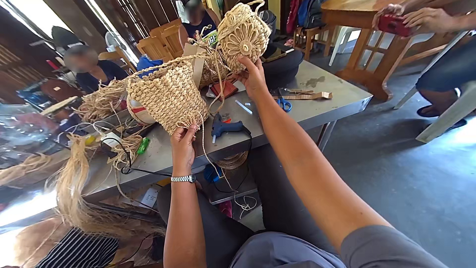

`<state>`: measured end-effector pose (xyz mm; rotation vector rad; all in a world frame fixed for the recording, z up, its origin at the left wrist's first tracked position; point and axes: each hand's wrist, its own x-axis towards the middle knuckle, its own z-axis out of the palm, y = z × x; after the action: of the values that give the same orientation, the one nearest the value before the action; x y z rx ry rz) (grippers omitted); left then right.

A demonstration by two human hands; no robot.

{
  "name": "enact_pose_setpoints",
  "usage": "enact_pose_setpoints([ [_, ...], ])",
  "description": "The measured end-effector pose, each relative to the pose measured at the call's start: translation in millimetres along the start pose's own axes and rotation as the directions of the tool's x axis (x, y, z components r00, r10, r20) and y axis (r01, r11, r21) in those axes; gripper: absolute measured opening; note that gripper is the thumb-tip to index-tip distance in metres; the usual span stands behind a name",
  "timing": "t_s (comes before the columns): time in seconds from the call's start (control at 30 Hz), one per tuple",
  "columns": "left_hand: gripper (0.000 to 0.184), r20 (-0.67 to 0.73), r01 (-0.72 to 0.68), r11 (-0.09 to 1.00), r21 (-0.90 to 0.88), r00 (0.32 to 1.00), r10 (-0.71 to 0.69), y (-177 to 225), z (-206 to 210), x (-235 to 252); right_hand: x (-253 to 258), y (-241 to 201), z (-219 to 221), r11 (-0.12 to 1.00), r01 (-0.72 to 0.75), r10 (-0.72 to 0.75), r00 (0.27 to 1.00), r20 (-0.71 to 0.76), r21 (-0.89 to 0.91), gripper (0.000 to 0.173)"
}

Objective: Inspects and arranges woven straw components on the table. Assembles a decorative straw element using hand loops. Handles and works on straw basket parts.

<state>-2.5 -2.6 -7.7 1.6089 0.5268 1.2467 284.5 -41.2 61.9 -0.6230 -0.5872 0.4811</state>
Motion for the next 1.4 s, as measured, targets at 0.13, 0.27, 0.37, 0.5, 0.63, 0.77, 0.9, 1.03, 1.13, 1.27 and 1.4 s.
enact_pose_setpoints([
  [0.13,0.004,0.000,0.000,1.000,-0.004,1.000,0.000,-0.8,-0.4,1.0,8.4,-0.3,-8.3,0.955,0.225,-0.247,0.964,-0.099,-0.194,0.084],
  [0.27,0.005,0.009,0.003,1.000,0.000,1.000,-0.003,-0.1,-0.7,2.8,3.2,-5.9,-9.1,0.862,0.225,-0.344,0.918,-0.197,-0.455,0.082],
  [0.37,0.005,0.001,0.003,1.000,-0.016,1.000,-0.003,-0.2,-1.0,4.7,-2.2,-7.7,-5.6,0.795,0.220,-0.380,0.907,-0.181,-0.565,0.081],
  [0.5,0.003,-0.003,0.004,1.000,-0.017,1.000,-0.004,-1.3,-0.6,5.8,-2.8,-1.4,-3.0,0.697,0.246,-0.432,0.894,-0.120,-0.674,0.084],
  [0.63,0.003,-0.015,0.017,1.000,-0.013,1.000,-0.017,-1.2,-0.1,7.3,3.3,5.2,-1.2,0.637,0.230,-0.351,0.936,-0.011,-0.735,0.086],
  [0.77,0.004,-0.024,0.028,1.000,-0.005,0.999,-0.028,-1.2,0.0,8.1,2.3,10.9,3.1,0.594,0.222,-0.111,0.975,0.194,-0.774,0.087],
  [0.9,0.004,-0.027,0.039,0.999,0.019,0.999,-0.038,1.6,1.7,6.0,-5.1,15.2,11.1,0.567,0.289,-0.044,0.946,0.322,-0.771,0.089],
  [1.03,0.003,-0.019,0.011,1.000,0.016,1.000,-0.010,0.5,1.0,7.0,-5.0,6.7,5.4,0.529,0.286,-0.056,0.951,0.304,-0.799,0.086],
  [1.13,0.003,-0.015,0.002,1.000,0.001,1.000,-0.002,-2.2,-0.7,8.0,-5.5,-2.2,1.4,0.591,0.239,-0.174,0.970,0.168,-0.771,0.084],
  [1.27,0.003,-0.009,0.001,1.000,-0.019,1.000,-0.001,-3.3,-1.4,8.1,-3.7,-19.9,-0.9,0.799,0.196,-0.311,0.944,-0.111,-0.568,0.082],
  [1.4,0.003,-0.011,0.010,1.000,-0.025,1.000,-0.010,-1.8,-0.2,7.2,6.4,-32.9,-10.0,0.904,0.118,-0.246,0.929,-0.275,-0.412,0.074],
])
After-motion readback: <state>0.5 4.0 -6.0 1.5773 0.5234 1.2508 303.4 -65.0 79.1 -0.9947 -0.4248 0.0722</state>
